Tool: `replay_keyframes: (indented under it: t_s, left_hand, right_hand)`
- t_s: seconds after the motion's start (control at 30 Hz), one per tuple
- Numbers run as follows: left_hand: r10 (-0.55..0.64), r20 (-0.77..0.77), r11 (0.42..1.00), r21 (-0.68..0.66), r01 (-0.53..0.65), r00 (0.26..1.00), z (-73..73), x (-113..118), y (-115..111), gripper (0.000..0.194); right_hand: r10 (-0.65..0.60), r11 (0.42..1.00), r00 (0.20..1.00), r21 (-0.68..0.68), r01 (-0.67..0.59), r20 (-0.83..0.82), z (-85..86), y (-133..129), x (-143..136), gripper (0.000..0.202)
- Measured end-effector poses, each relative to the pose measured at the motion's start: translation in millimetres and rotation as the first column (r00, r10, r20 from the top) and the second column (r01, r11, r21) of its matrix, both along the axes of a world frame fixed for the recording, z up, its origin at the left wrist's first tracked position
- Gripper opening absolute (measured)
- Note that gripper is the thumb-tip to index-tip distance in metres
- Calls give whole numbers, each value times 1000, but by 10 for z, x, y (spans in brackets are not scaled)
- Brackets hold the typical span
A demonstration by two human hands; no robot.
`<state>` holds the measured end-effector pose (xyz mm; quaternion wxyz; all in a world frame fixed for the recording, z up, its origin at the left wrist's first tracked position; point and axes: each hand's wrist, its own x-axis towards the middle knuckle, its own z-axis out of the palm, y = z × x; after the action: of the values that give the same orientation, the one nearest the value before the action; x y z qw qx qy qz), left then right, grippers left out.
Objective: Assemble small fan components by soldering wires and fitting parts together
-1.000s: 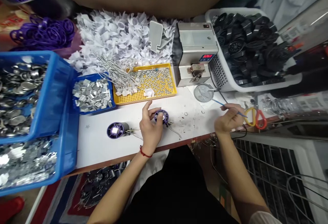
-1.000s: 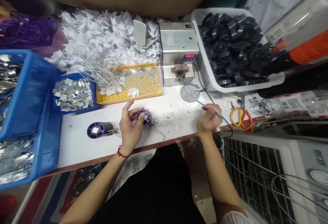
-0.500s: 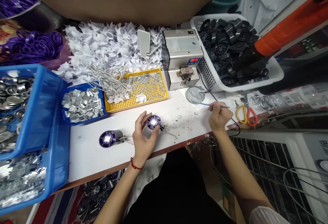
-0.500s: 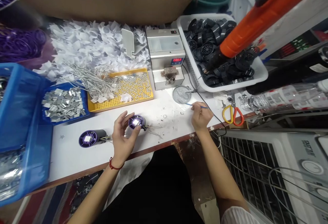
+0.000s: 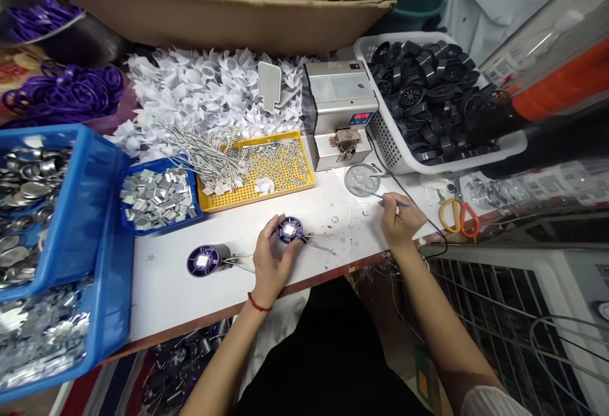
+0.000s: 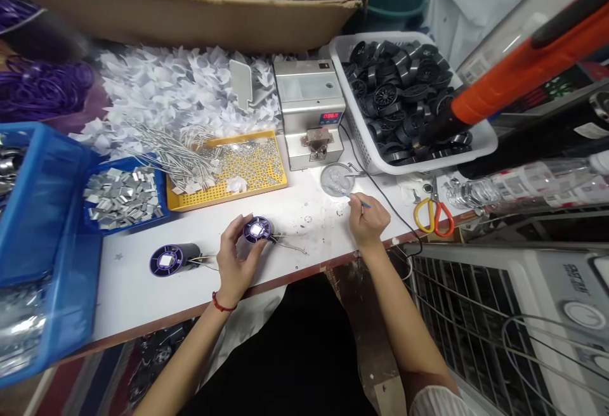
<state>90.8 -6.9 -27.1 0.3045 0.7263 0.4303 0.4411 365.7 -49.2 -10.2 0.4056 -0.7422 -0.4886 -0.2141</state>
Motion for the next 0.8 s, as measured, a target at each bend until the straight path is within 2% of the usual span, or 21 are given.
replay_keyframes:
  t_s: [0.07, 0.17, 0.3, 0.37, 0.43, 0.5, 0.53, 0.6, 0.7, 0.8]
  left_hand:
    - [-1, -8, 1000, 4, 1, 1000, -1, 1, 5, 62]
    - [-2, -24, 1000, 6, 3, 1000, 4, 3, 7, 60]
    - [5, -19, 1000, 9, -4, 1000, 6, 3, 0, 60]
    - [1, -13, 1000, 10, -1, 1000, 11, 5, -12, 64]
    - [-11, -11, 1000, 12, 11, 1000, 22, 10, -29, 67]
    - [-20, -3, 1000, 13, 20, 1000, 35, 16, -47, 68]
    - [-20, 3, 1000, 11, 20, 1000, 40, 18, -55, 67]
    - [-12, 12, 1000, 5, 12, 1000, 44, 22, -67, 67]
    - [-5, 0, 1000, 3, 5, 1000, 40, 25, -82, 68]
    - [-13, -5, 1000, 16, 13, 1000, 31, 27, -95, 68]
  right_hand:
    - [0, 999, 1000, 52, 0, -1, 51, -15, -35, 43]
    - [-39, 976, 992, 206, 64, -122, 130, -3, -91, 37]
    - [-10, 982, 988, 183, 39, -153, 169, -19, -70, 34]
    - [-24, 980, 973, 188, 68, -228, 193, -56, -61, 34]
    - [-23, 966, 915, 228, 125, -402, 245, -102, -121, 34]
    - [33, 957, 829, 256, 134, -558, 320, -154, -281, 35]
    - [70, 960, 808, 260, 105, -584, 359, -184, -396, 34]
    - [179, 968, 831, 247, -51, -528, 418, -250, -663, 28]
    - [415, 908, 823, 234, -348, -388, 428, -327, -1016, 17]
    - [507, 861, 784, 259, -438, -358, 372, -344, -1162, 12]
